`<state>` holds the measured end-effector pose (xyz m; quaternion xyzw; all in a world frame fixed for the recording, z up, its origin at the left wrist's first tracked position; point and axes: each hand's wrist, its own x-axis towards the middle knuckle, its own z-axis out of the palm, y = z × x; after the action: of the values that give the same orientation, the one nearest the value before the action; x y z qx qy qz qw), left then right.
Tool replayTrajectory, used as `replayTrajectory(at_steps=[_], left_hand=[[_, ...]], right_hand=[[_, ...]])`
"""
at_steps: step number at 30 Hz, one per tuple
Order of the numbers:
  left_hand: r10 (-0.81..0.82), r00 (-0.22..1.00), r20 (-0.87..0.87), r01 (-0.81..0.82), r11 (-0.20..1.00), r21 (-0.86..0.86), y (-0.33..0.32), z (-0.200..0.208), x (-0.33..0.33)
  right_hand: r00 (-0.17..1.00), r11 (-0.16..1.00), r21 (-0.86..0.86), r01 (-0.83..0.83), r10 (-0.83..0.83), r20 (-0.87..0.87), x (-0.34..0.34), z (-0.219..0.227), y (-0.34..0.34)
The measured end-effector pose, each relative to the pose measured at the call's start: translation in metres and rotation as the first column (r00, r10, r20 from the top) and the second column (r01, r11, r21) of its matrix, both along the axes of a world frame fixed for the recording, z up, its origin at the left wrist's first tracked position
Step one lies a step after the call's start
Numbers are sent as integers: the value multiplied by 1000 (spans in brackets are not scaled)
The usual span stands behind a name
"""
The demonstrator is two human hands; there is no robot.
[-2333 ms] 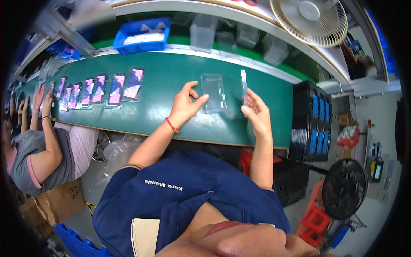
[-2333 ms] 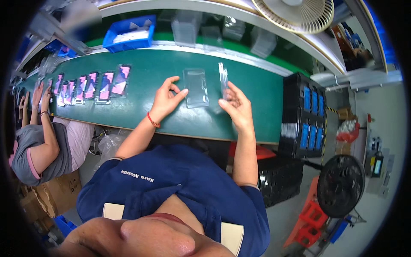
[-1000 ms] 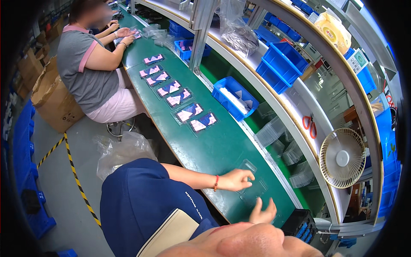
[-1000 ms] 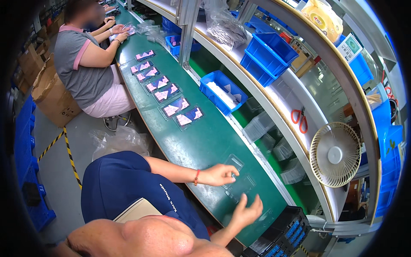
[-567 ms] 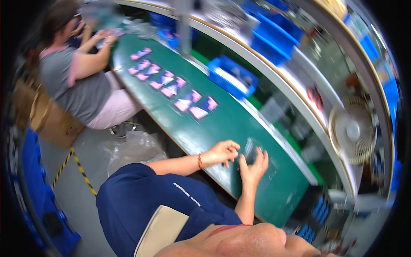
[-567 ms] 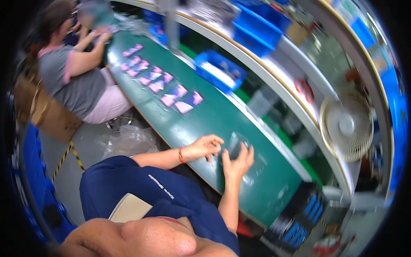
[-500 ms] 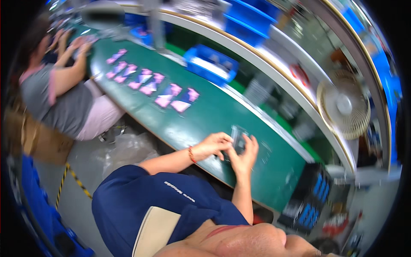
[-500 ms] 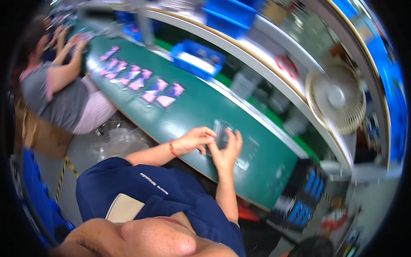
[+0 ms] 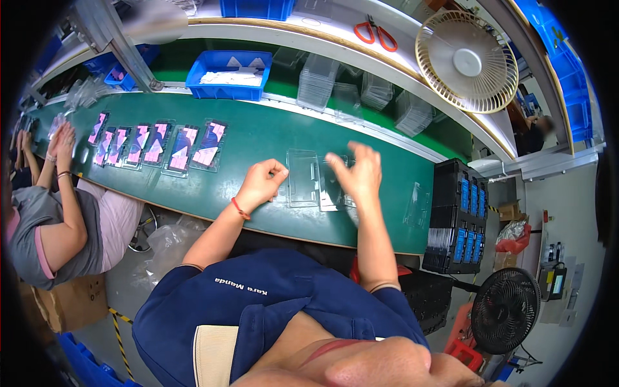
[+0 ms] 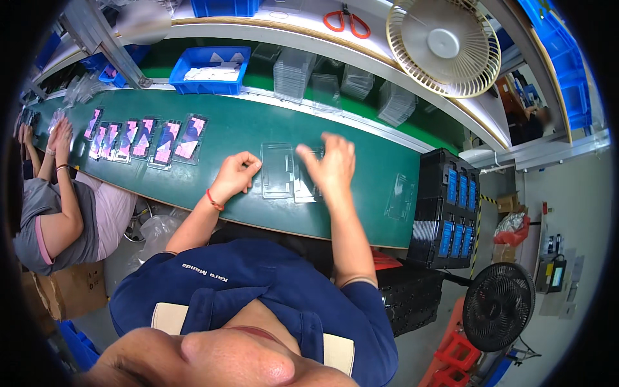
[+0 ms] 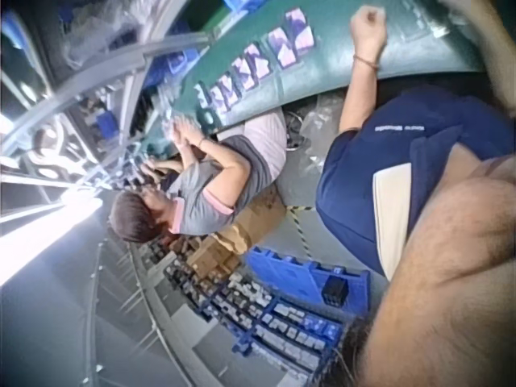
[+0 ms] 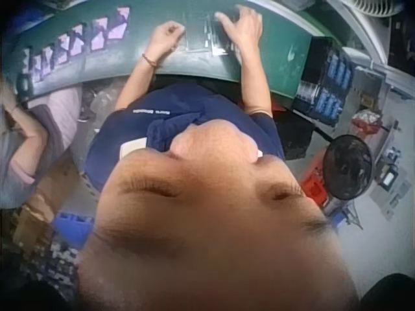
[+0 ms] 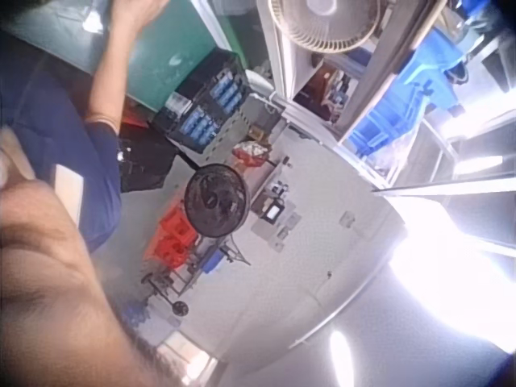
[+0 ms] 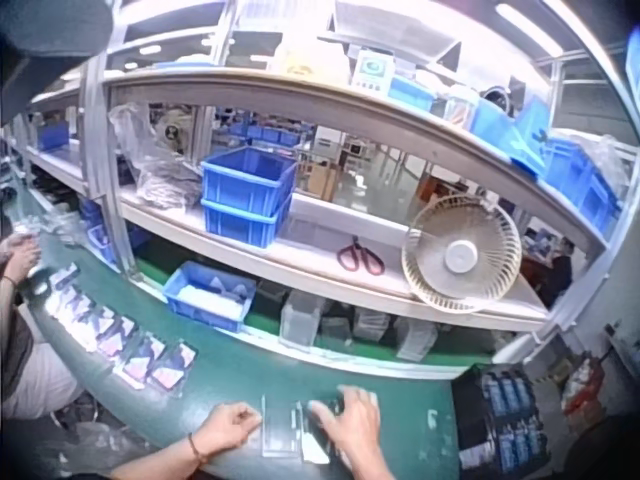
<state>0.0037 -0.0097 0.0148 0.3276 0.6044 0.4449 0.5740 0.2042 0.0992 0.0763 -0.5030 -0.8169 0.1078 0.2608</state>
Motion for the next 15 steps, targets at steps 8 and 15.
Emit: replayTrajectory(at_steps=[8,15], left_hand=[[388,697,-603,-39,860,508,-4,4,10],[376,758,-533,-50,848,527,-3,1,7]], right_hand=[[957,967,-151,204,-165,237,-51,-14,138],[985,966,-195,171,-165,48,-33,-12,128]])
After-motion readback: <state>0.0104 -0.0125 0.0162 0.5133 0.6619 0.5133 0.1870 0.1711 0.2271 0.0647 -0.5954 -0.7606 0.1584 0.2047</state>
